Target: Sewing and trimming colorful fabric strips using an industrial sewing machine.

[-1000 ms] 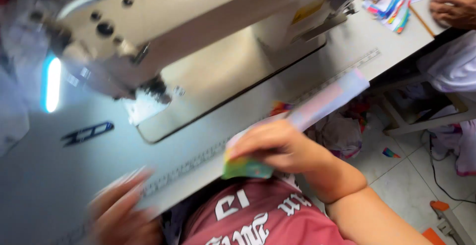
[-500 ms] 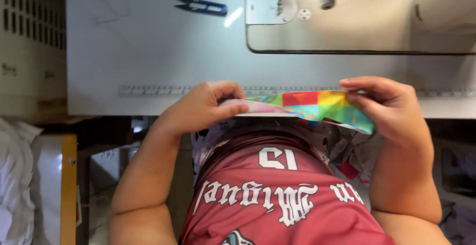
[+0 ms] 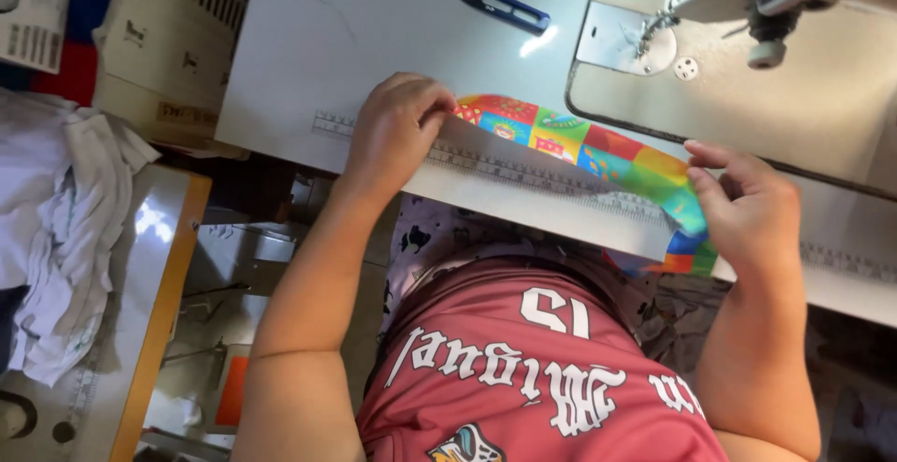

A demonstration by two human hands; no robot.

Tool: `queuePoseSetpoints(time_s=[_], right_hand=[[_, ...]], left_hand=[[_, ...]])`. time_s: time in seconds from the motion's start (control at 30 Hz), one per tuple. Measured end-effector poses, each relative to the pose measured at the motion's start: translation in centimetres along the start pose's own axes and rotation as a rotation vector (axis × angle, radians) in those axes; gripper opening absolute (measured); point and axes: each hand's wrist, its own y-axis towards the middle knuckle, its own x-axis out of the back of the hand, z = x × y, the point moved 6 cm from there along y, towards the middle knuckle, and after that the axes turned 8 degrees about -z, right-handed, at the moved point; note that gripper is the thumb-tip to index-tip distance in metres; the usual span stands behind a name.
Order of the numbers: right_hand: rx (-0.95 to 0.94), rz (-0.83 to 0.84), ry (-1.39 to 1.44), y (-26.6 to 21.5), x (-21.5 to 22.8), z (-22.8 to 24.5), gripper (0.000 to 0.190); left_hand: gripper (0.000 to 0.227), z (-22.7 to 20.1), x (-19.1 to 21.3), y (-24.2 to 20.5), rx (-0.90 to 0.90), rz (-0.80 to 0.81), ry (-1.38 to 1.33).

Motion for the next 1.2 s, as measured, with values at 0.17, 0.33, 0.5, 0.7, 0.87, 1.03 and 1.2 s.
queuePoseSetpoints(time_s=[0.17,0.33,0.5,0.7,0.87,1.03,1.2], right_hand=[[0.613,-0.166,-0.36,-0.3,-1.8,3.8,0.026],[0.574,-0.091,-0.245,-1.0,-4.7,5.4,0.012],[0.618,-0.087,-0.244,-1.3,-5.2,4.9,0.025],[0.763,0.008,-0.23,-1.7,-6.2,6.5,0.034],[0.79,0.043,-0.203,-2.1,-6.1,7.2,0.017],[0.734,0.135,-0.117,-2.4,-5.9,7.1,0.011],[0.373,0.351,0.303,-2.6,-6.4,9.4,0.043]], left_hand=[[0.021,1.1,0.3,-1.1,-0.097,-0.123,0.118],[0.031,1.8,1.9,-1.4,-0.008,-0.262,0.101],[0.022,3.8,0.7,-0.3,-0.002,-0.144,0.186],[0.021,5.2,0.1,0.0,-0.047,-0.094,0.335],[0.011,4.6,0.4,0.0,-0.033,-0.047,0.237],[0.014,0.7,1.7,-0.2,-0.182,-0.275,0.163],[0.012,-6.2,2.4,-0.6,-0.344,-0.329,-0.22]])
